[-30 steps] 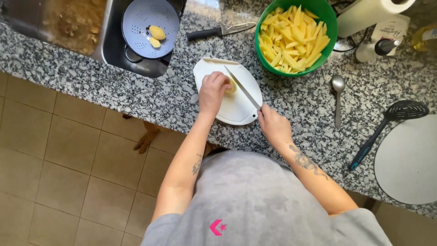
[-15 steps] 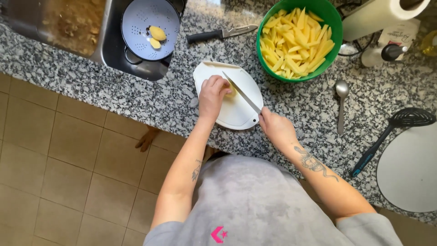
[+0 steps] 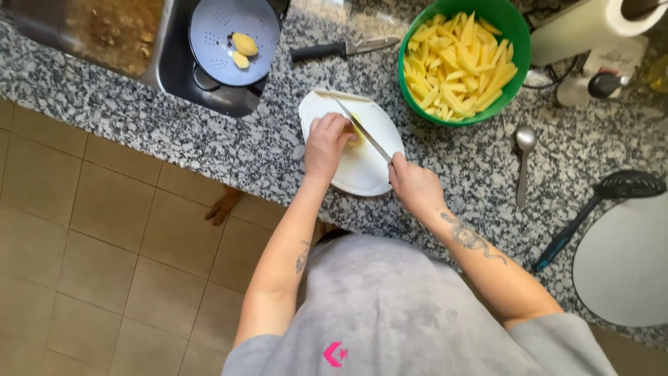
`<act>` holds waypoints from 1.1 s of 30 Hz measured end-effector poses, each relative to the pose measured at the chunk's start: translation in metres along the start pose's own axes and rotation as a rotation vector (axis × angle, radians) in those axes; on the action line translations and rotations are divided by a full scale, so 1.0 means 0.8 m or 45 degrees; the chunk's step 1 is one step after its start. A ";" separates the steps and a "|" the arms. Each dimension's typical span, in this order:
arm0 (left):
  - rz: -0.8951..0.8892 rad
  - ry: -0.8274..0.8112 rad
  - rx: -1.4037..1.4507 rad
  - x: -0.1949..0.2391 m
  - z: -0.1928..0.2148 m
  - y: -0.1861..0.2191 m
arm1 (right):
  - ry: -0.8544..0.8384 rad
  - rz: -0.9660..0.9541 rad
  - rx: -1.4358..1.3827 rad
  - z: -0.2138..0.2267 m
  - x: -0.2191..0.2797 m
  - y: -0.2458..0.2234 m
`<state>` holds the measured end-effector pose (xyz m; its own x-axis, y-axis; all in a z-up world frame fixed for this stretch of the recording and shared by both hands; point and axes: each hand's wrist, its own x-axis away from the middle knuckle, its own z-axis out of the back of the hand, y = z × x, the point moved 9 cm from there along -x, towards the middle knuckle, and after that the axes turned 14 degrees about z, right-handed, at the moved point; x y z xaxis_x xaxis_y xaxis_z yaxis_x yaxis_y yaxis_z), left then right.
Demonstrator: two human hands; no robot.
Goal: The person slices peeled potatoes into strips on a white cutting board using a knife and places them into a green bowl. They then move to the stove to stir frying potatoes in a pan with a fork and transfer cooked fries onto a paper towel-lined plate. The person returns to the cutting board to continue slicing more potatoes.
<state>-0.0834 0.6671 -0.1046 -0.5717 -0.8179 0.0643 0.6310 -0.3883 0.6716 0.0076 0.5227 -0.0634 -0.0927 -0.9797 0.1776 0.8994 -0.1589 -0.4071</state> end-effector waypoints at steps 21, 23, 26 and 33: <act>0.008 0.006 0.009 0.001 0.012 0.008 | -0.003 0.072 -0.009 -0.035 -0.015 0.000; 0.033 -0.010 0.070 -0.007 0.013 0.007 | 0.057 0.044 -0.078 -0.014 -0.016 0.001; -0.024 0.018 0.024 -0.003 0.006 0.002 | 0.061 0.027 -0.049 0.011 -0.003 -0.008; -0.012 0.043 0.097 -0.003 0.017 0.001 | 0.044 0.060 -0.034 0.004 0.007 -0.020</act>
<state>-0.0888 0.6746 -0.0943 -0.5587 -0.8287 0.0334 0.5831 -0.3639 0.7263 -0.0060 0.5198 -0.0528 -0.0658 -0.9897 0.1268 0.8916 -0.1154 -0.4380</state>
